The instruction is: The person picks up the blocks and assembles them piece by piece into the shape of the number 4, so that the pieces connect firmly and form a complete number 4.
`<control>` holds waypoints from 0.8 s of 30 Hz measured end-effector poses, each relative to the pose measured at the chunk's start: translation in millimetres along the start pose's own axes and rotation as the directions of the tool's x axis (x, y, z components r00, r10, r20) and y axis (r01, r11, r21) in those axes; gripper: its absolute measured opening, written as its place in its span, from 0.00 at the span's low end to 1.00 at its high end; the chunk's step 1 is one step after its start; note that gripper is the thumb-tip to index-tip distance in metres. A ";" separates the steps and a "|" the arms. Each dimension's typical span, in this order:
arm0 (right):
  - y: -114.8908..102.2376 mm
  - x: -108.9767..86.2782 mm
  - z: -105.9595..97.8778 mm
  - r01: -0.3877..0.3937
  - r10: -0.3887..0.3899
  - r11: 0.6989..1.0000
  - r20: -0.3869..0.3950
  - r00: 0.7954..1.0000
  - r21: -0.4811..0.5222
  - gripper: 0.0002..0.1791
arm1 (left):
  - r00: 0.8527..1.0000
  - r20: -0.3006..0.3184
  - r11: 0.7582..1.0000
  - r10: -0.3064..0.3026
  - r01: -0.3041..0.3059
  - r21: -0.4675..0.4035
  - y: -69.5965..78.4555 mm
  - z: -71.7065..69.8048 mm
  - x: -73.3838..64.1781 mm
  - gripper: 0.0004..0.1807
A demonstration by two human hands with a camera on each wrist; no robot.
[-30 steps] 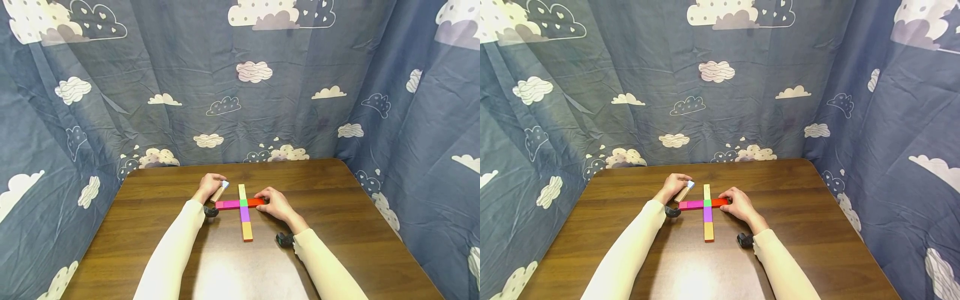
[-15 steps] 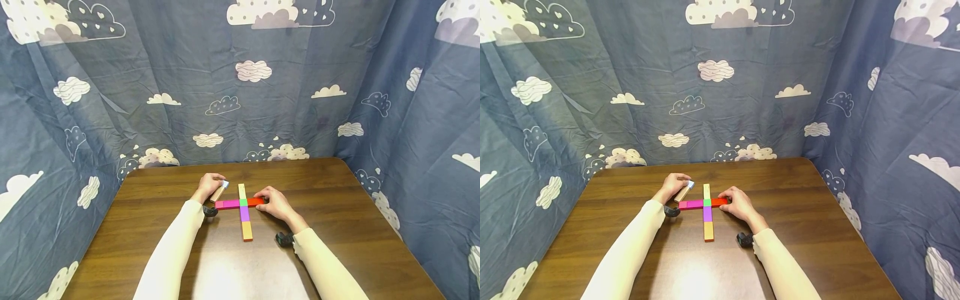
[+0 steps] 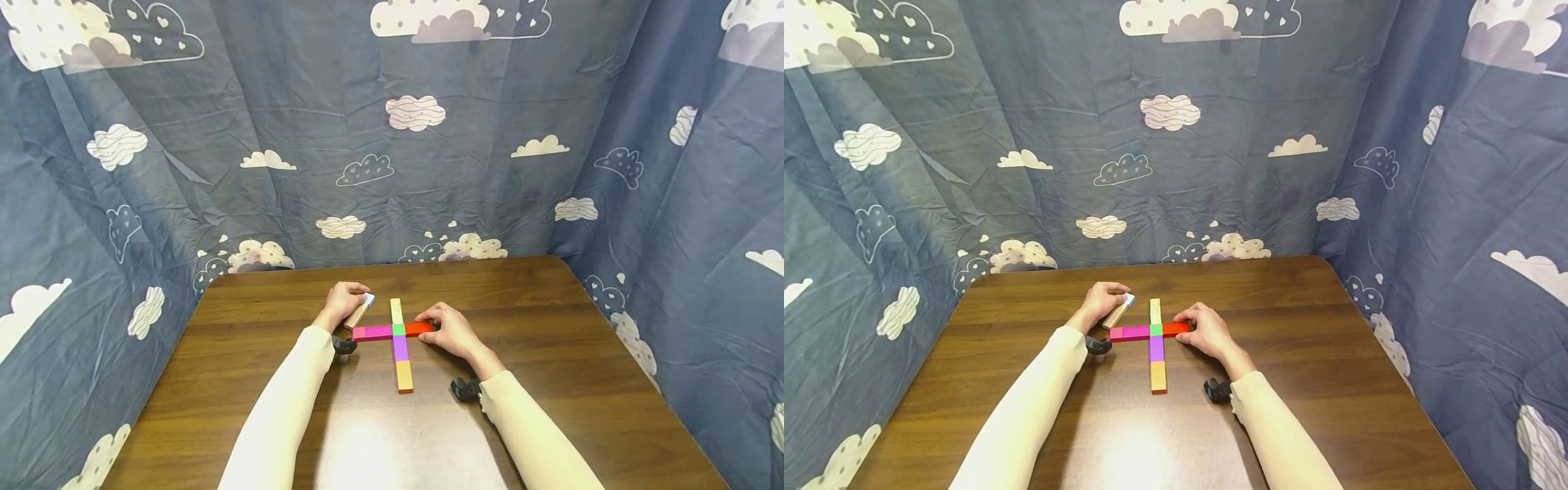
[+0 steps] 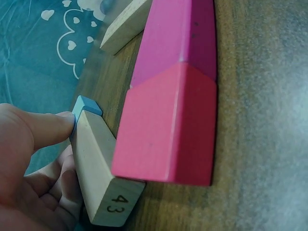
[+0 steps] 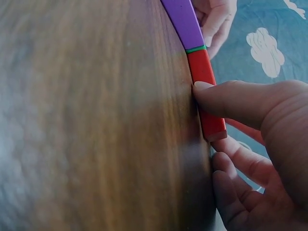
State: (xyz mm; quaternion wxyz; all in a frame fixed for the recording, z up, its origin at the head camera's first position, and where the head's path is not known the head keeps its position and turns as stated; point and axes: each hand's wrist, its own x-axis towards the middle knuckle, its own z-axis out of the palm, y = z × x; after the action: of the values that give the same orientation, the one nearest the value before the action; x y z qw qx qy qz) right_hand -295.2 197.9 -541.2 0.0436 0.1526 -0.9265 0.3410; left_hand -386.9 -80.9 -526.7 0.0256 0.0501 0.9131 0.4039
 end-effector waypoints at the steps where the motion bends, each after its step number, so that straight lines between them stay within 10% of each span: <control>1: -0.4 0.3 -0.2 0.003 -0.003 1.000 0.000 1.000 -0.001 0.19 | 1.000 -0.003 1.000 0.000 0.000 0.002 -0.1 -0.3 -0.2 0.10; 24: 1.3 0.9 1.5 0.018 -0.018 1.000 -0.017 1.000 -0.015 0.19 | 1.000 -0.013 1.000 0.021 -0.021 -0.022 -4.2 -0.2 1.0 0.11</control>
State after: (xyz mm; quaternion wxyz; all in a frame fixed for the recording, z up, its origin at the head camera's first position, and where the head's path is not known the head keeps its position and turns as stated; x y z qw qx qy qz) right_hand -296.4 197.6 -543.0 0.0558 0.1577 -0.9272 0.3352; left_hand -388.3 -83.7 -529.7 0.0159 0.0567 0.9081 0.4145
